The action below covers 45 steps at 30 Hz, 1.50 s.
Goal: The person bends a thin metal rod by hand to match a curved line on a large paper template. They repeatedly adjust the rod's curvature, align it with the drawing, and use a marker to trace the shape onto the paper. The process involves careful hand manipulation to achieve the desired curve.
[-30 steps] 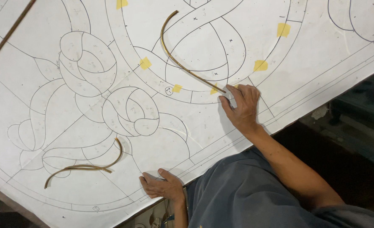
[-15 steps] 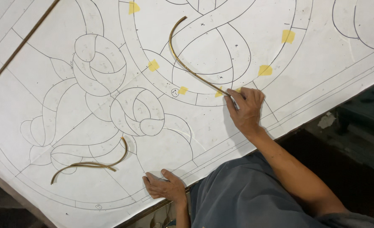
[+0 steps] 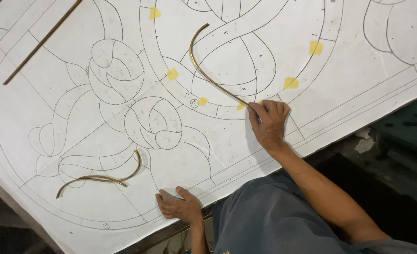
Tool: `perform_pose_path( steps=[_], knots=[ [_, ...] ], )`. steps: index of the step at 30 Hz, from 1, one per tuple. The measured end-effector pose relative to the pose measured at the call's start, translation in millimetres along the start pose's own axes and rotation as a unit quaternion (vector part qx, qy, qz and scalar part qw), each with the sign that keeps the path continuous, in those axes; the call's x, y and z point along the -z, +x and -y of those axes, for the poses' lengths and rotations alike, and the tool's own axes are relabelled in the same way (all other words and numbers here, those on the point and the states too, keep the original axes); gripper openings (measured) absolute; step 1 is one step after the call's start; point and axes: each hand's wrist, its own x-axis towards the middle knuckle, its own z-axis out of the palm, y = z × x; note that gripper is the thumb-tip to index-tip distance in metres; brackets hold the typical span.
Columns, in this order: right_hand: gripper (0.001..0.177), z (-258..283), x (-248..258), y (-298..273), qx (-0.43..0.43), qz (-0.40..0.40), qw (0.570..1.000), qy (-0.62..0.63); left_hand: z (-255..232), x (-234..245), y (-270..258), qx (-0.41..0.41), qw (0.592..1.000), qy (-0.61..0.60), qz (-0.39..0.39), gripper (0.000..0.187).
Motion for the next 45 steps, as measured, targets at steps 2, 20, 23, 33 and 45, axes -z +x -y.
perform_pose_path(
  steps=[2, 20, 23, 33, 45],
  knots=[
    [0.005, 0, -2, 0, 0.003, -0.007, 1.000, 0.000, 1, 0, 4, -0.009, 1.000, 0.005, -0.009, 0.056],
    [0.038, -62, 63, 35, 0.023, 0.279, 0.925, 0.257, -59, 27, -50, 0.070, 0.991, -0.041, -0.103, 0.051],
    [0.035, -119, 51, 76, 0.153, 0.249, 0.912, 0.288, -136, 29, -84, 0.128, 0.980, -0.078, -0.128, 0.045],
    [0.032, -179, 59, 132, 0.288, 0.250, 0.894, 0.234, -277, 34, -145, 0.157, 0.964, -0.203, -0.062, 0.027],
    [0.041, -73, 19, 61, 0.306, 0.237, 0.917, 0.094, -219, 52, -110, 0.149, 0.969, -0.192, -0.044, 0.027]
  ],
)
